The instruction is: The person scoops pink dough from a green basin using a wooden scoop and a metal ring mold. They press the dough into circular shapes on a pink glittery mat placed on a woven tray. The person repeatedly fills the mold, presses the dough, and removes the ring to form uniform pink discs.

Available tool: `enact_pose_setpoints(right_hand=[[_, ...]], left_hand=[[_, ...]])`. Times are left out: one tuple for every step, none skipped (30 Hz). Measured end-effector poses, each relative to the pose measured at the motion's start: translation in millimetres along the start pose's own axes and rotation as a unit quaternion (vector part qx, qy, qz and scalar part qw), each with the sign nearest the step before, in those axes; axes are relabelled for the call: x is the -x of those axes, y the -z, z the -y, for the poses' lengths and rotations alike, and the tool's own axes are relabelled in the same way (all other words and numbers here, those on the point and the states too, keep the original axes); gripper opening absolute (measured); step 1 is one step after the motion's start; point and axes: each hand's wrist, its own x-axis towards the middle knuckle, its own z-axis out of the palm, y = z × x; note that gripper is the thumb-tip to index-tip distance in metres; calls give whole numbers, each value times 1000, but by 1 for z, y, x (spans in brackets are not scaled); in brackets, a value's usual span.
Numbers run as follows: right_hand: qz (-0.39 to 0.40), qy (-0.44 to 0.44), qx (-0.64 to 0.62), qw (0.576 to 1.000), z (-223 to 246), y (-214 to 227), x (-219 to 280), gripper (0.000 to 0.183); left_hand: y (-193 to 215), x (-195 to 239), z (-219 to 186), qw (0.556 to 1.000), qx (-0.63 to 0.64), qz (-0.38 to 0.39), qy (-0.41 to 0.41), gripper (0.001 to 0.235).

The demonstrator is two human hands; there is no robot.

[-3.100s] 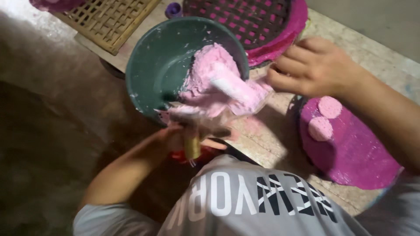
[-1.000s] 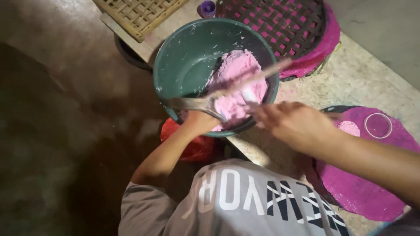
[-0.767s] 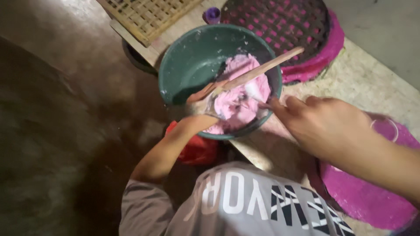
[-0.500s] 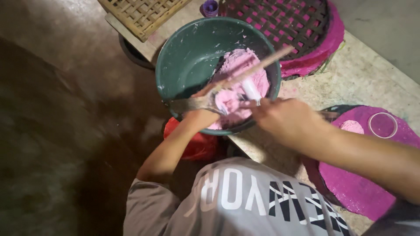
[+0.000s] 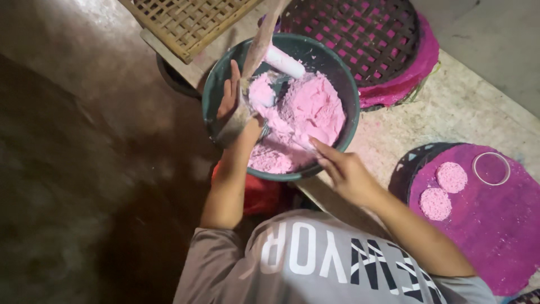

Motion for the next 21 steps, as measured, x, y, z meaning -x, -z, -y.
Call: enact_pose_setpoints(right_hand=[[12, 35, -14, 999, -5, 7, 1, 52], [17, -66, -12, 998, -9, 15, -2, 51], [21, -165, -11, 986, -12, 23, -9, 50], [24, -266, -10, 964, -14, 28, -13, 49], [-31, -93, 9, 995, -15, 28, -17, 42], [-81, 84, 28, 993, -16, 23, -24, 35], [-126, 260, 47, 956, -16, 18, -26, 29], [-98, 146, 37, 984, -15, 9, -26, 36], [-67, 31, 25, 997, -14, -2, -24, 43], [-31, -87, 13, 996, -12, -8, -17, 50], [-26, -59, 20, 998, -11, -8, -13, 49], [-17, -31, 28, 999, -7, -4, -6, 47], [-8, -2, 35, 999, -1, 4, -3, 45], [21, -52, 68, 996, 4, 18, -6, 47], [50, -101, 100, 989, 9, 41, -10, 49], [59, -119, 188, 973, 18, 65, -13, 47], [67, -136, 274, 950, 27, 83, -19, 45], [64, -85, 316, 943, 35, 92, -27, 41], [60, -33, 358, 931, 42, 99, -36, 36], [62, 16, 394, 917, 47, 99, -39, 32], [104, -3, 434, 895, 51, 90, -42, 31]], left_hand=[[-1, 0, 1, 999, -18, 36, -17, 68], [-2, -5, 4, 996, -46, 65, -40, 61], [-4, -7, 3, 991, -91, 71, -65, 53], [-8, -9, 2, 984, -135, 78, -90, 44], [-11, -9, -1, 974, -178, 85, -115, 36], [-14, -10, -4, 981, -144, 89, -90, 40], [-16, -11, -5, 987, -109, 94, -65, 43], [-18, -11, -6, 992, -77, 98, -38, 47], [-17, -12, -5, 994, -68, 79, -41, 51], [-18, -10, -6, 995, -58, 63, -44, 56], [-16, -8, -4, 997, -49, 47, -46, 61], [-14, -5, -2, 998, -18, 55, -18, 68], [-9, -2, 2, 998, 13, 62, 10, 74], [-5, -3, 7, 996, 42, 69, 35, 81], [-1, -2, 10, 997, 46, 65, -1, 76], [1, -5, 12, 996, 52, 59, -38, 71], [2, -6, 12, 994, 58, 53, -75, 66], [2, -3, 11, 990, 50, 100, -83, 65], [1, 0, 10, 984, 42, 148, -91, 64], [0, 10, 8, 975, 33, 200, -95, 63], [-1, 19, 5, 973, 61, 214, -59, 67]])
